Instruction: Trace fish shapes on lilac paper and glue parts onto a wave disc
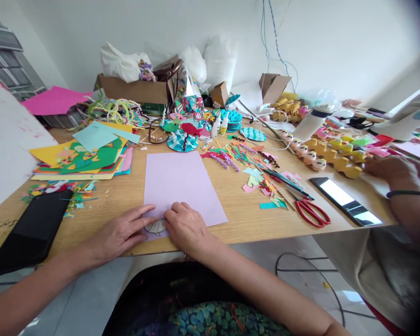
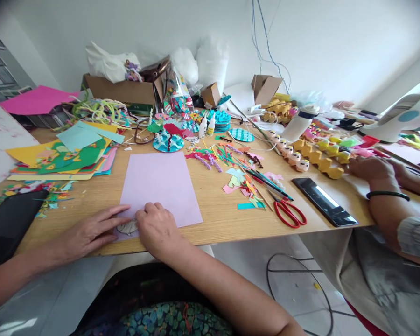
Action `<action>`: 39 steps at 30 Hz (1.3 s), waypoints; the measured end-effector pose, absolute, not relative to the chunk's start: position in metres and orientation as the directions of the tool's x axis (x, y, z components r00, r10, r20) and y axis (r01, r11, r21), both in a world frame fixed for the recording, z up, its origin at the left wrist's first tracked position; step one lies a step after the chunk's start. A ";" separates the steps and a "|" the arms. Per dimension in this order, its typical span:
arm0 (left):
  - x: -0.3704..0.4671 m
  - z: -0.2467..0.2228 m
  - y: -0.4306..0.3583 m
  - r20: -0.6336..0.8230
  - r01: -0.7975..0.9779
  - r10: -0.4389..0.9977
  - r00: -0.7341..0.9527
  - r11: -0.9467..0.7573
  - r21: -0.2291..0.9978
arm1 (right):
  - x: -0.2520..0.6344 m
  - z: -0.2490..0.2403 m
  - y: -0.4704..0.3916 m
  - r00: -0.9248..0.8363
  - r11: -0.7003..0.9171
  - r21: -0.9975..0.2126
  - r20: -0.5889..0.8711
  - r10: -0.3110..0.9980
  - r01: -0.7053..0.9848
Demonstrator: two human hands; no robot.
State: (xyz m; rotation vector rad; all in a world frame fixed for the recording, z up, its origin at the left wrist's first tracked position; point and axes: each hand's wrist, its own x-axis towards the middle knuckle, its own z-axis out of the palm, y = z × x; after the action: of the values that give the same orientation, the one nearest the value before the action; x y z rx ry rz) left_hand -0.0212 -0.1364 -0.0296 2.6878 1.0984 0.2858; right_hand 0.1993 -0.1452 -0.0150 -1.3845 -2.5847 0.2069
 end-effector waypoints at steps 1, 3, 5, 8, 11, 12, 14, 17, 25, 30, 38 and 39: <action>-0.020 -0.031 -0.138 0.104 0.667 0.700 0.706 -0.707 0.233 | 0.199 -0.015 -0.146 -0.535 0.548 -0.219 0.120 0.836 0.808; -0.017 -0.035 -0.140 0.135 0.670 0.682 0.719 -0.732 0.127 | 0.199 -0.015 -0.147 -0.527 0.543 -0.227 0.132 0.840 0.808; -0.015 -0.040 -0.141 0.179 0.677 0.669 0.722 -0.736 0.020 | 0.201 -0.013 -0.147 -0.531 0.546 -0.243 0.130 0.837 0.802; -0.015 -0.048 -0.140 0.224 0.694 0.665 0.713 -0.715 -0.084 | 0.213 -0.008 -0.141 -0.539 0.547 -0.282 0.113 0.835 0.788; -0.018 -0.053 -0.139 0.245 0.683 0.642 0.726 -0.715 -0.151 | 0.237 -0.006 -0.129 -0.528 0.538 -0.302 0.122 0.840 0.787; -0.018 -0.052 -0.138 0.250 0.677 0.633 0.732 -0.716 -0.168 | 0.246 -0.006 -0.125 -0.534 0.546 -0.298 0.128 0.836 0.783; -0.019 -0.049 -0.138 0.264 0.666 0.616 0.743 -0.722 -0.190 | 0.262 -0.008 -0.120 -0.559 0.568 -0.284 0.121 0.820 0.772; -0.016 -0.040 -0.138 0.286 0.648 0.589 0.756 -0.736 -0.197 | 0.277 -0.011 -0.118 -0.601 0.602 -0.265 0.092 0.794 0.754; -0.007 -0.026 -0.136 0.269 0.642 0.592 0.760 -0.746 -0.174 | 0.283 -0.013 -0.122 -0.612 0.617 -0.232 0.102 0.785 0.752; -0.005 -0.024 -0.132 0.273 0.634 0.580 0.767 -0.751 -0.185 | 0.286 -0.020 -0.123 -0.588 0.601 -0.257 0.133 0.798 0.757; -0.006 -0.021 -0.121 0.286 0.538 0.464 0.838 -0.787 -0.302 | 0.290 -0.020 -0.121 -0.552 0.546 -0.346 0.093 0.829 0.763; -0.007 -0.022 -0.119 0.291 0.533 0.456 0.841 -0.792 -0.297 | 0.291 -0.020 -0.122 -0.547 0.538 -0.353 0.084 0.833 0.766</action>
State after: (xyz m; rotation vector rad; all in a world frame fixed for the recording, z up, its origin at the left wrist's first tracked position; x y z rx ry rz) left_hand -0.0074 -0.1187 -0.0225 3.3690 0.9402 0.3675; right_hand 0.2908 -0.1217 -0.0197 -1.3437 -2.5347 0.4053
